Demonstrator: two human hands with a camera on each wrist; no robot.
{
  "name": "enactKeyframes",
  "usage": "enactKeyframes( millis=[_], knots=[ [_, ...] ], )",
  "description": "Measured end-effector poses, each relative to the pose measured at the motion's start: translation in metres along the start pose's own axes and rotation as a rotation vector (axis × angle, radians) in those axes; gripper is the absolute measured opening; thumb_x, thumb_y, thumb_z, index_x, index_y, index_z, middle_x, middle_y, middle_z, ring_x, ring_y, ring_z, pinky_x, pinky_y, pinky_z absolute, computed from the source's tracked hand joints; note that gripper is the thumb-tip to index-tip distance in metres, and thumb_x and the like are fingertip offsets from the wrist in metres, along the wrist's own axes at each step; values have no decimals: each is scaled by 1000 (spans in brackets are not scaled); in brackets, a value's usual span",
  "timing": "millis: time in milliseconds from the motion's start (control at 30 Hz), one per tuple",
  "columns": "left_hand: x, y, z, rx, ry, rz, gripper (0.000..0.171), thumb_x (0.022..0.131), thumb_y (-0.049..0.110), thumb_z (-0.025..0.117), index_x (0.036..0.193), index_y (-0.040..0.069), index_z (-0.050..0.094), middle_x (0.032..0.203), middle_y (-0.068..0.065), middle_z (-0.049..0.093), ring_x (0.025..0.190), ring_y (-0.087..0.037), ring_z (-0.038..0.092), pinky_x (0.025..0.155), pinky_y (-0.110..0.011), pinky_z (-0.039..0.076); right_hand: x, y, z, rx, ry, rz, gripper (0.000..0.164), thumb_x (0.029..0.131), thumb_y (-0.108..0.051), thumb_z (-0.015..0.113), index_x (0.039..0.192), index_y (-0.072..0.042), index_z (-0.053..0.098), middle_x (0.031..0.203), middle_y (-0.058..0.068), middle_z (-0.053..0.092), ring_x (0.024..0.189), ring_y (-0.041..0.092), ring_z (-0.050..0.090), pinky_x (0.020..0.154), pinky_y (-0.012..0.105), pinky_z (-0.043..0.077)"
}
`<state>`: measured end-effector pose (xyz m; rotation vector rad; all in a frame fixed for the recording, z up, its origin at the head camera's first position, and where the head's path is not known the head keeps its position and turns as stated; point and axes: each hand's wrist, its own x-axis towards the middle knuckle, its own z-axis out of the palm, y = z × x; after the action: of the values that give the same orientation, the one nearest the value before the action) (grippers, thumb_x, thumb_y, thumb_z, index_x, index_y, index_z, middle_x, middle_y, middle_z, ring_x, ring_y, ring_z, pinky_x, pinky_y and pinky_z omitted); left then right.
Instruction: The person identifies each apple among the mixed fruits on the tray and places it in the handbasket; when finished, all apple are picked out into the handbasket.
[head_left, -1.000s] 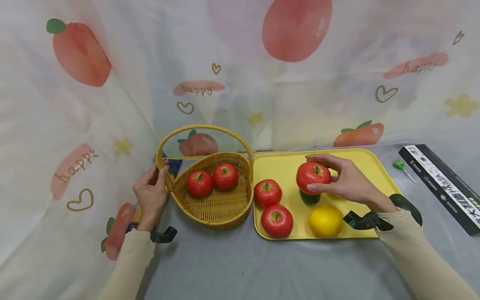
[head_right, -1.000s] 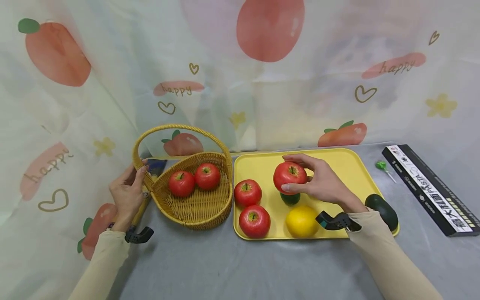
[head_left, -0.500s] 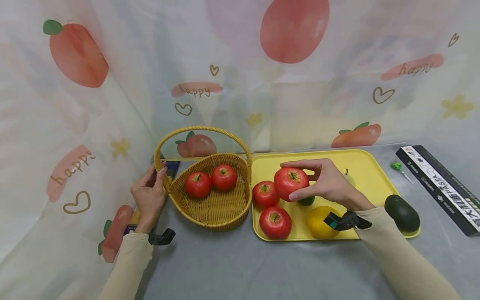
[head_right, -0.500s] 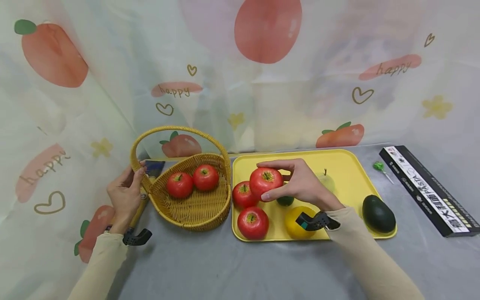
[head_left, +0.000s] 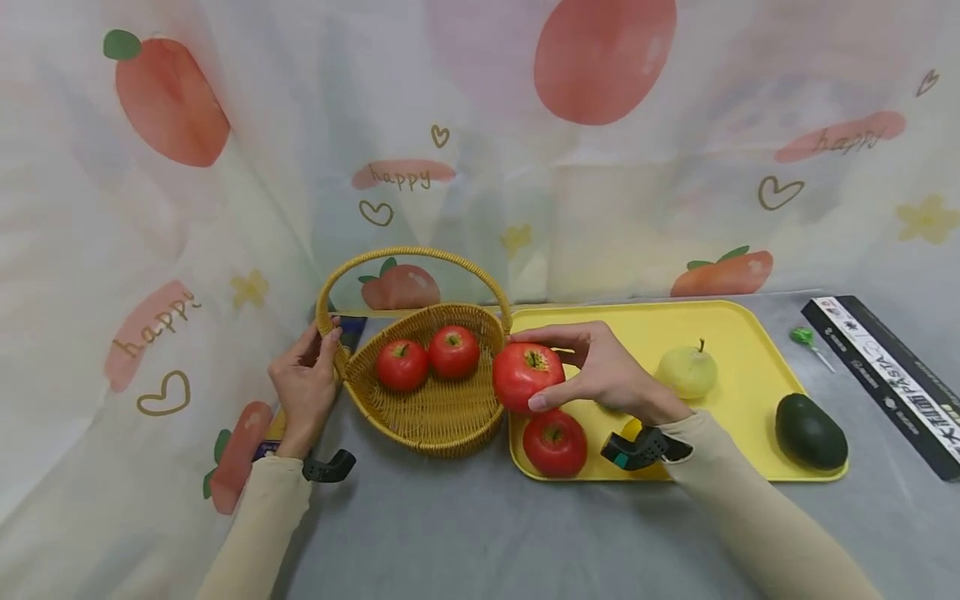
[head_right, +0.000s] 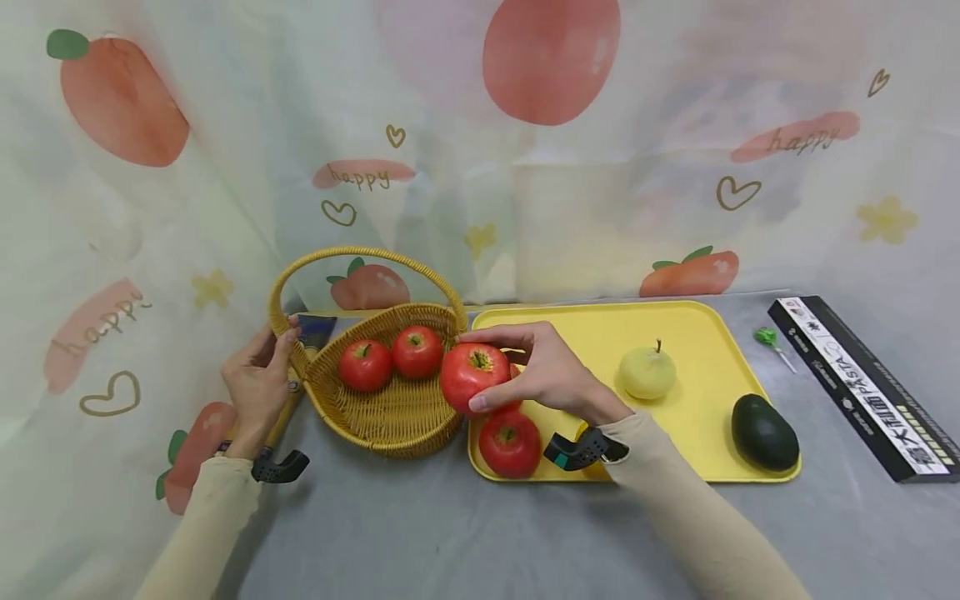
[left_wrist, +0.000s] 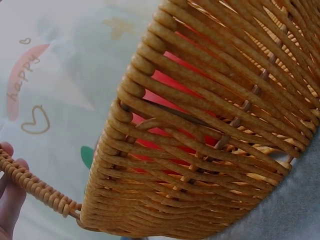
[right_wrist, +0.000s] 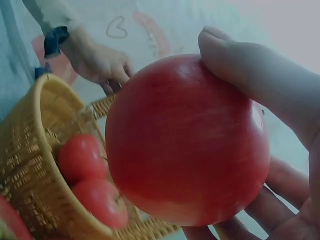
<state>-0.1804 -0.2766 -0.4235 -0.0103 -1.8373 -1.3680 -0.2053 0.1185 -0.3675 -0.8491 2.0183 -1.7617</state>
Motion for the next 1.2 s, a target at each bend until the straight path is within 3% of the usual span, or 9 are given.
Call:
enactKeyframes(
  millis=[267, 567, 833, 1000, 1200],
  knots=[
    [-6, -10, 6, -22, -16, -9, 33, 100, 10, 75, 133, 12, 75, 118, -17, 79, 95, 4, 75, 79, -11, 57, 8, 9, 30, -94, 4, -2, 69, 76, -23, 98, 139, -17, 72, 127, 0, 77, 117, 24, 71, 94, 42, 62],
    [-2, -10, 4, -7, -2, 12, 34, 98, 7, 76, 132, 11, 75, 117, -18, 79, 94, 4, 75, 76, -9, 56, 30, 15, 56, -38, -38, -23, 67, 76, -19, 98, 138, -25, 73, 133, -2, 74, 119, 22, 71, 96, 41, 62],
    [4, -11, 2, 3, 12, 43, 31, 100, 6, 74, 130, 7, 77, 117, -21, 79, 91, 4, 75, 74, -9, 55, 51, 16, 69, 15, -68, 8, 70, 78, -16, 97, 142, -15, 70, 136, 2, 73, 121, 23, 70, 99, 39, 61],
    [8, -8, 1, 6, 11, 57, 30, 100, 8, 74, 130, 9, 77, 116, -19, 79, 90, 2, 76, 73, -9, 55, 62, 21, 74, 17, -89, 33, 69, 80, -17, 95, 144, -16, 69, 139, 2, 70, 124, 23, 67, 99, 39, 61],
    [5, -3, 3, 14, 22, 47, 30, 99, 1, 73, 129, 2, 76, 114, -25, 78, 88, 4, 74, 72, -7, 53, 70, 31, 81, 5, -115, 39, 66, 82, -18, 94, 143, -19, 69, 136, 2, 70, 126, 25, 62, 100, 41, 60]
  ],
)
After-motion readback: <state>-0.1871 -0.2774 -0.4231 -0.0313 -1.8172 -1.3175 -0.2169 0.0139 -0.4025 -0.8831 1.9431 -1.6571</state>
